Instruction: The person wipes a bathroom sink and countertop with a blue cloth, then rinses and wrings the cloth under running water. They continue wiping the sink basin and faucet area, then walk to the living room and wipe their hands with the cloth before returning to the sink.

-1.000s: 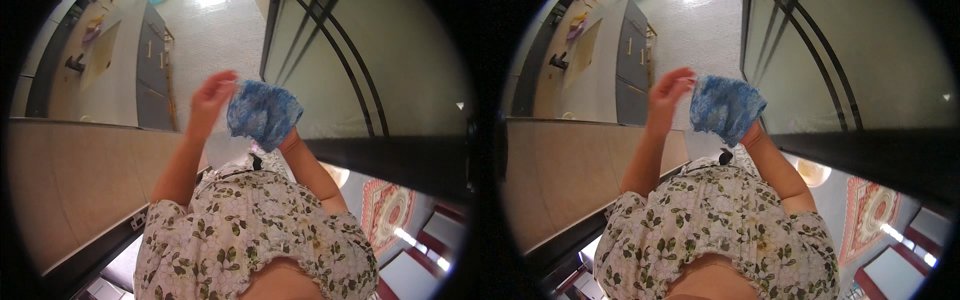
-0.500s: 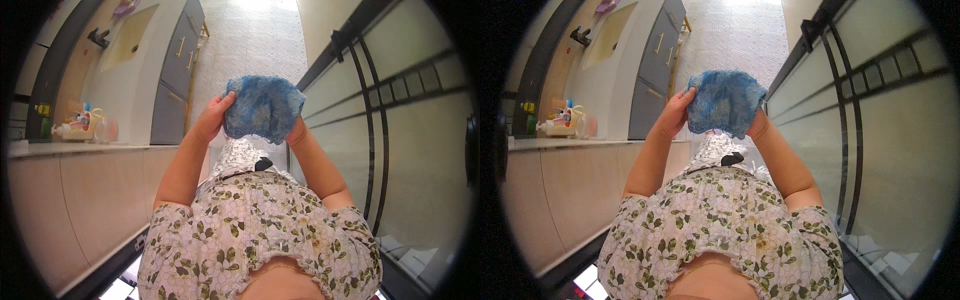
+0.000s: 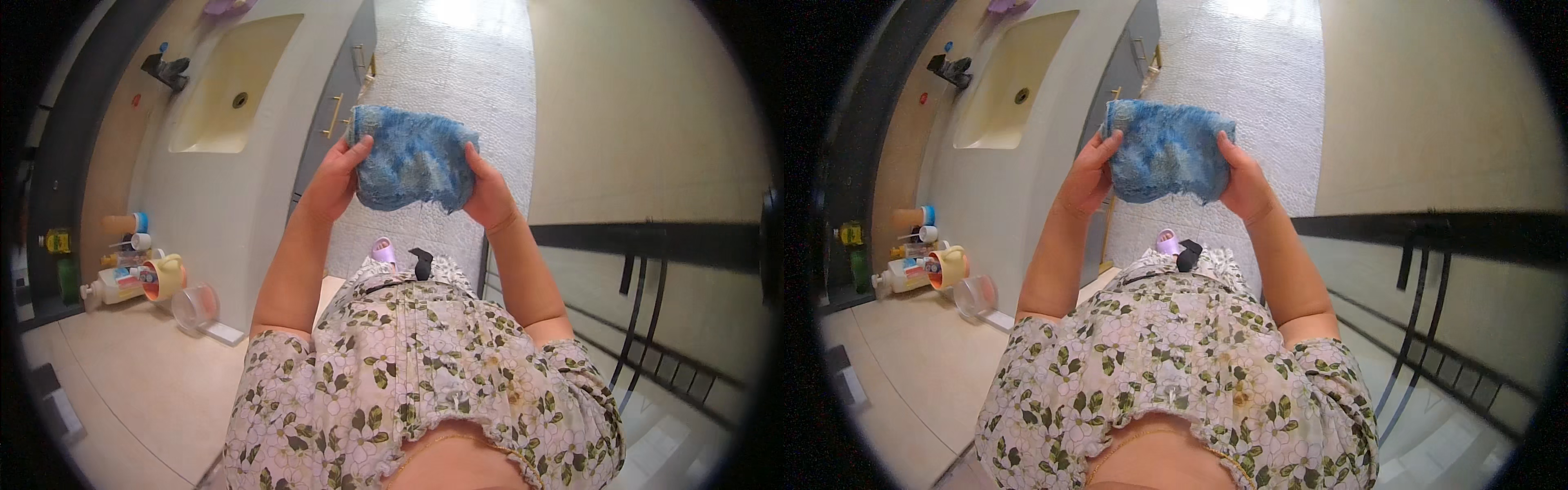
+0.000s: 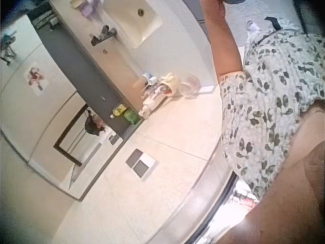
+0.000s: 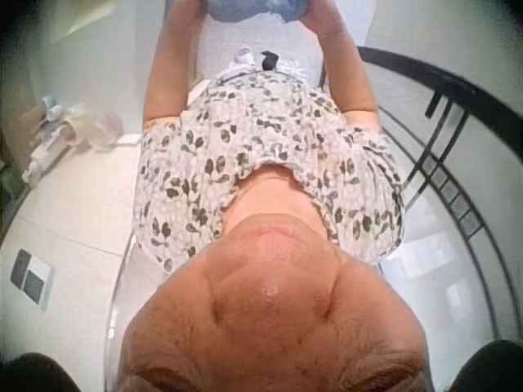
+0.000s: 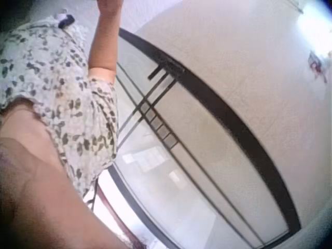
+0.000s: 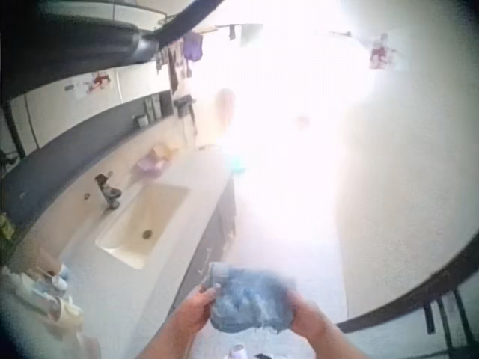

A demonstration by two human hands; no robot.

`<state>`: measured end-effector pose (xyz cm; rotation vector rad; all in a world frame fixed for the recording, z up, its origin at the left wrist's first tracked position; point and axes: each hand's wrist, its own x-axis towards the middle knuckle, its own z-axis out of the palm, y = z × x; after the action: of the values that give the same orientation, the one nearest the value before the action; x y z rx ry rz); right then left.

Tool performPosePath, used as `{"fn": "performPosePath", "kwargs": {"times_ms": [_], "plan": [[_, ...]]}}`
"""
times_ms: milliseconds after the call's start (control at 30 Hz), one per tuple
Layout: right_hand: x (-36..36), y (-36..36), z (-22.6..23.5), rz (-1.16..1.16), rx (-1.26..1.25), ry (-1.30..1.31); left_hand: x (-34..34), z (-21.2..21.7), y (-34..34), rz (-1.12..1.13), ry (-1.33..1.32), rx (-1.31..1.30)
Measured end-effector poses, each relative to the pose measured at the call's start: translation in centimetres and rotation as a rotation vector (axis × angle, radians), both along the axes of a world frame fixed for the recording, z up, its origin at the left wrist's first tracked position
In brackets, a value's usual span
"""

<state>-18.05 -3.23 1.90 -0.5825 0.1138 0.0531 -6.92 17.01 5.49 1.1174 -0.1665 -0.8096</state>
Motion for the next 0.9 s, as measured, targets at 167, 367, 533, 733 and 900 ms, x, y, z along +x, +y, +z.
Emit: {"fn": "performPosePath", "kwargs": {"times_ms": [167, 367, 533, 733, 900], "plan": [[-4.3, -1.9, 1.6, -0.112, -0.171, 0.085, -3.2, 0.4, -0.3, -0.034, -0.159, 0.131], [-5.0, -2.7, 2.8, -0.113, -0.281, 0.108, -5.9, 3.3, -1.2, -0.038, 0.098, -0.205], [-4.5, -1.1, 1.2, -0.013, -0.528, 0.281, -6.8, 3.8, 0.3, 0.055, 0.222, -0.201], [-3.8, 0.8, 3.1, -0.637, -1.135, -0.075, -7.2, 4.8, -0.7, 0.131, 0.198, -0.269], [-3.3, 5.4, 6.2, -0.604, -1.601, -0.554, -6.3, 4.0, 0.1, 0.055, 0.180, -0.315]]}}
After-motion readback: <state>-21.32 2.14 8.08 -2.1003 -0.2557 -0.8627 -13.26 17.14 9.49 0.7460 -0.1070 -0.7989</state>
